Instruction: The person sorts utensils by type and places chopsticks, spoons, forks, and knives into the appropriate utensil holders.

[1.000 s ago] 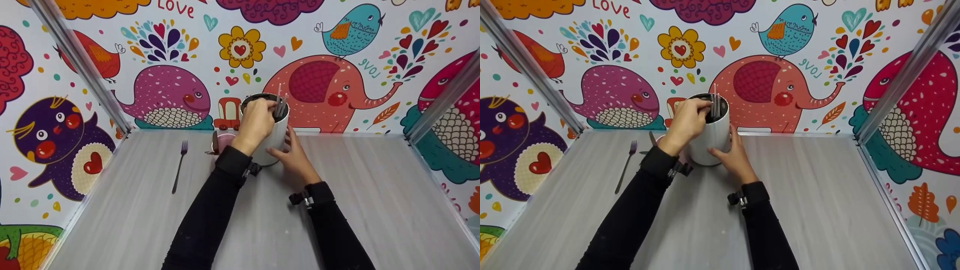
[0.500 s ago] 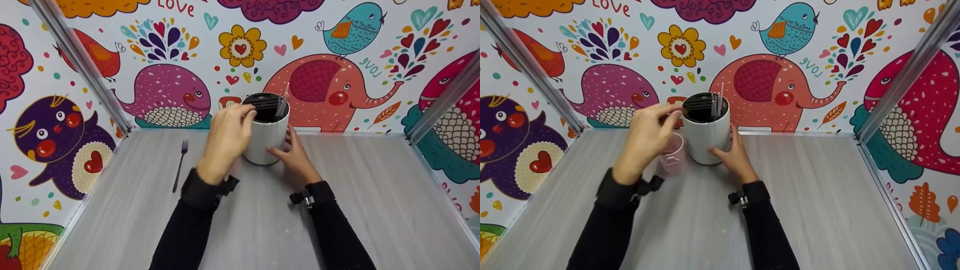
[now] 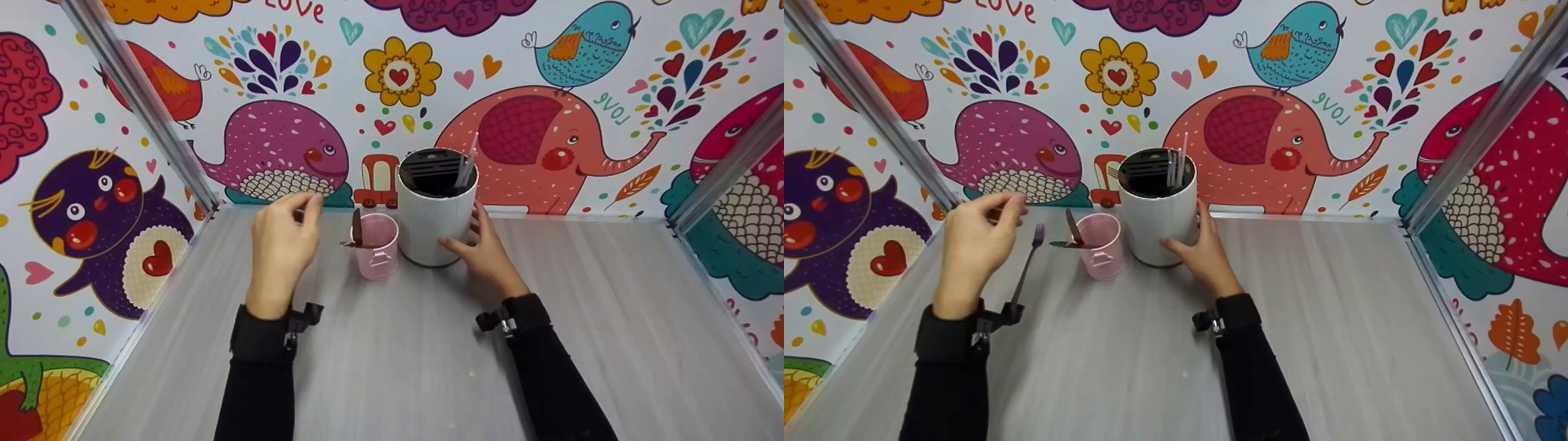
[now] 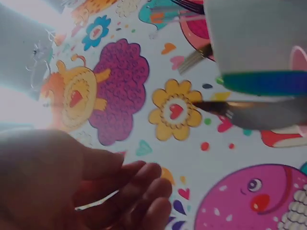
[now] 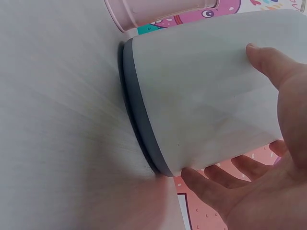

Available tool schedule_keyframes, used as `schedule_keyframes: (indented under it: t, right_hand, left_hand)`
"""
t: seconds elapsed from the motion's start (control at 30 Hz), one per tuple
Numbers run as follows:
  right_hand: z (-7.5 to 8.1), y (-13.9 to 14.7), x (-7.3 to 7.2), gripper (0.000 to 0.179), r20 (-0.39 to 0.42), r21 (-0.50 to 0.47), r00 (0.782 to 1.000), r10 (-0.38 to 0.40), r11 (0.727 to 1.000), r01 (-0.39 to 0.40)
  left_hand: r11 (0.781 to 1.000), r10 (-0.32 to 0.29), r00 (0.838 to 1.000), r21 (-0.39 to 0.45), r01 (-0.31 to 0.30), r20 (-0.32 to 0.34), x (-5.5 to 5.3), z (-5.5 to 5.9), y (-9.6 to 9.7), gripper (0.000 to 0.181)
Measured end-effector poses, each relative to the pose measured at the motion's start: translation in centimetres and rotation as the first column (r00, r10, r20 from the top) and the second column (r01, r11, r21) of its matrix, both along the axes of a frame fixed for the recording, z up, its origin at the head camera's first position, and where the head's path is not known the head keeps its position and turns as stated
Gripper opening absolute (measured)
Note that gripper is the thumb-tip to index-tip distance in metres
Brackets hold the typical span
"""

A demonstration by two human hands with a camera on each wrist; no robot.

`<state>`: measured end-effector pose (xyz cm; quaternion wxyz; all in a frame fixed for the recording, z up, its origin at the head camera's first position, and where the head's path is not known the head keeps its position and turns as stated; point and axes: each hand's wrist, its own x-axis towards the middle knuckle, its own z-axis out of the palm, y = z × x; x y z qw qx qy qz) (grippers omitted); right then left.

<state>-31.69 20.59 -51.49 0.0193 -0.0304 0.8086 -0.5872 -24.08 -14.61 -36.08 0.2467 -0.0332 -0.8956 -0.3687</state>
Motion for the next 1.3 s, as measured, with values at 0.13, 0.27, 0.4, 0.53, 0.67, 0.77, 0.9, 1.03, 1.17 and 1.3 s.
schedule_keyframes:
  t: [0.13, 0.27, 0.4, 0.53, 0.67, 0.77, 0.9, 1.03, 1.17, 1.3]
  right_hand:
    - [0.0, 0.2, -0.1, 0.120, -0.023, 0.002, 1.000, -0.007, 1.000, 0.007]
    - [0.0, 0.3, 0.0, 0.120, -0.024, 0.007, 1.000, -0.011, 1.000, 0.011]
    - [0.1, 0.2, 0.0, 0.121, -0.021, 0.003, 1.000, -0.012, 1.000, 0.012]
    - [0.3, 0.0, -0.2, 0.123, -0.006, 0.009, 1.000, -0.008, 1.000, 0.008]
    - [0.5, -0.1, -0.3, 0.124, -0.009, 0.023, 1.000, 0.002, 1.000, -0.002]
    - [0.5, -0.1, -0.4, 0.122, -0.015, 0.026, 1.000, 0.009, 1.000, -0.009]
    - [0.4, 0.0, -0.4, 0.121, -0.016, 0.023, 1.000, 0.010, 1.000, -0.009]
    - [0.3, 0.0, -0.3, 0.123, -0.007, 0.024, 1.000, 0.001, 1.000, -0.001]
    - [0.2, 0.0, -0.1, 0.125, 0.003, 0.022, 1.000, -0.007, 1.000, 0.007]
    - [0.0, -0.1, 0.0, 0.124, 0.006, 0.016, 1.000, -0.009, 1.000, 0.009]
  left_hand:
    - [0.996, 0.077, 0.985, -0.044, -0.071, 0.154, -2.0, -3.8, -2.6, 0.033]
    - [0.990, 0.108, 0.908, -0.125, -0.062, 0.404, -3.5, -8.0, -4.5, 0.040]
    - [0.980, 0.149, 0.843, -0.192, -0.056, 0.517, -4.7, -10.9, -5.8, 0.039]
    - [0.967, 0.202, 0.815, -0.240, -0.079, 0.543, -5.4, -12.7, -6.7, 0.032]
    - [0.964, 0.215, 0.799, -0.254, -0.082, 0.561, -5.7, -13.7, -7.2, 0.029]
    - [0.968, 0.204, 0.803, -0.239, -0.079, 0.560, -5.8, -14.2, -7.3, 0.027]
    - [0.974, 0.185, 0.811, -0.210, -0.078, 0.554, -5.9, -14.7, -7.2, 0.027]
    - [0.979, 0.167, 0.802, -0.193, -0.066, 0.573, -6.1, -14.8, -7.2, 0.026]
    - [0.983, 0.143, 0.783, -0.178, -0.042, 0.606, -6.2, -14.8, -7.3, 0.021]
    - [0.989, 0.099, 0.759, -0.145, -0.006, 0.644, -6.1, -14.6, -7.1, 0.021]
